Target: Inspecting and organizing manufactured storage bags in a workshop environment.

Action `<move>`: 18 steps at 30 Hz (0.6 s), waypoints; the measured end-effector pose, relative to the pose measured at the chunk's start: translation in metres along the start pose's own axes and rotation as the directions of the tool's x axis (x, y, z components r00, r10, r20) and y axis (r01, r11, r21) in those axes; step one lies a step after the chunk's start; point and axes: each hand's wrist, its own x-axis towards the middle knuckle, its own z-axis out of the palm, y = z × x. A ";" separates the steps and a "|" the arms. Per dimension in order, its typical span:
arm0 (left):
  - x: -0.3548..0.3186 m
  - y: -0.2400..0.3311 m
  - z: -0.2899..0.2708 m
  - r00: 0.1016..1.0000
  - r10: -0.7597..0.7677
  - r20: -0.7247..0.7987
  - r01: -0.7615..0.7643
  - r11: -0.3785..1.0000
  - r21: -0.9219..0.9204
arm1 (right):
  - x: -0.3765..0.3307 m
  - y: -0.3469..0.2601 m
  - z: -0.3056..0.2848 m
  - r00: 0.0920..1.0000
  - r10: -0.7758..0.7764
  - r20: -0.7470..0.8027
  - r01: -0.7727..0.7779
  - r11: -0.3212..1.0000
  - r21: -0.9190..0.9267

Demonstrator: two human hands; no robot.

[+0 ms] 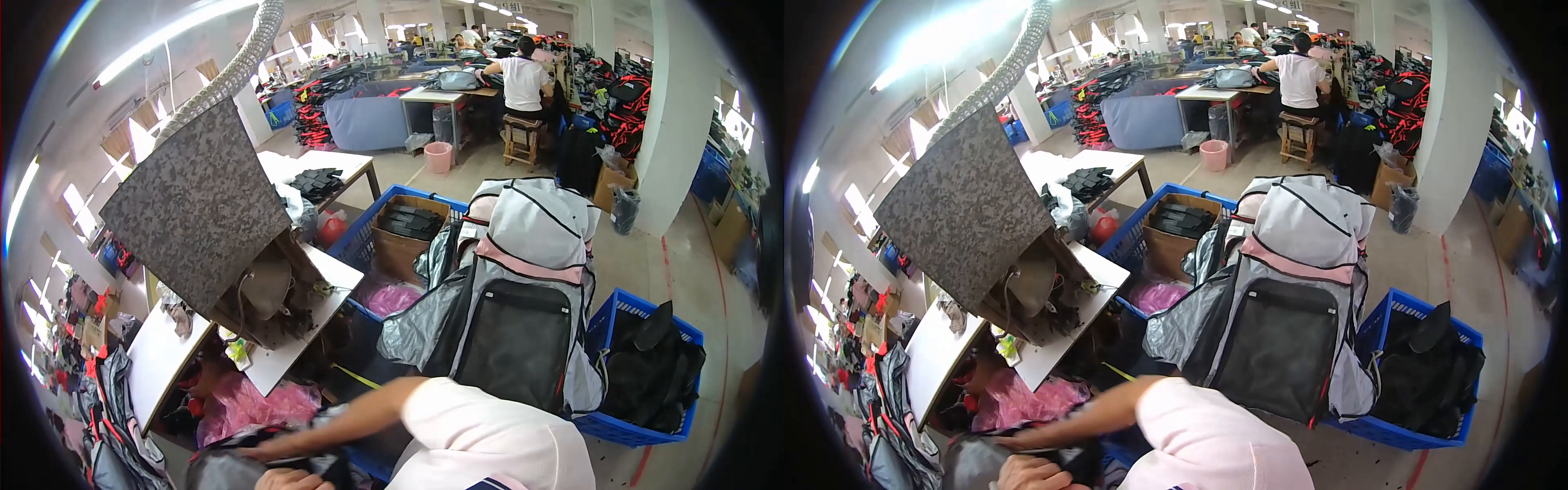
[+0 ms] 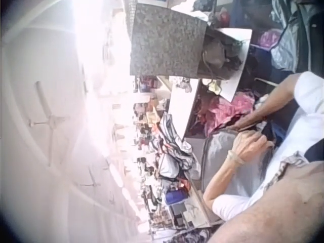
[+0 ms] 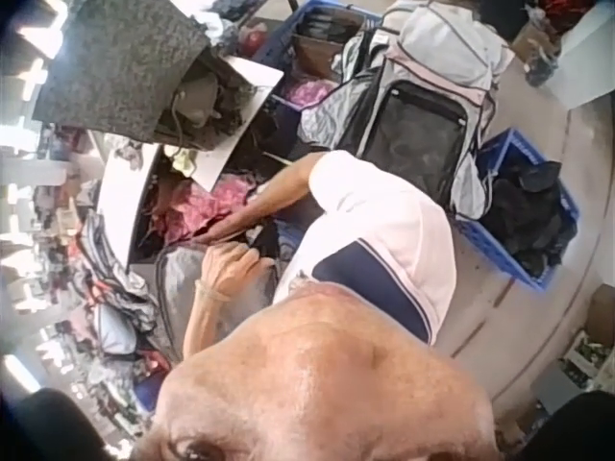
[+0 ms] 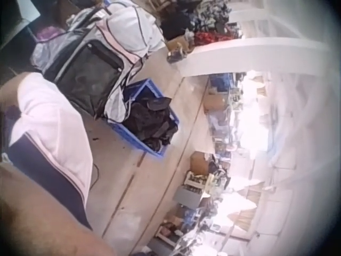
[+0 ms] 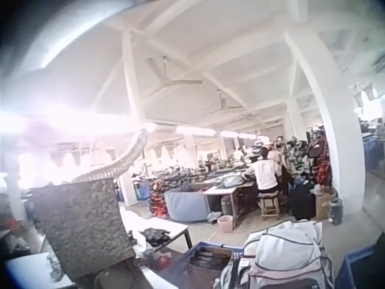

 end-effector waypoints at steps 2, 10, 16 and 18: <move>-0.002 -0.022 0.039 0.997 0.037 0.073 -0.029 0.994 -0.110 | -0.045 0.042 0.040 0.848 0.309 -0.430 -0.222 0.944 0.243; 0.091 -0.091 0.151 0.895 0.354 -0.273 -0.372 0.928 -0.015 | -0.154 0.024 -0.099 0.877 0.359 -0.319 -0.380 0.925 -0.002; 0.066 -0.121 0.138 0.878 0.000 -0.480 0.114 0.971 0.209 | -0.173 0.076 -0.107 0.799 0.374 -0.471 -0.404 0.914 0.040; 0.020 -0.165 0.124 0.790 -0.406 -0.460 0.552 0.798 0.243 | -0.171 0.085 -0.101 0.755 0.554 -0.351 -0.404 0.815 0.415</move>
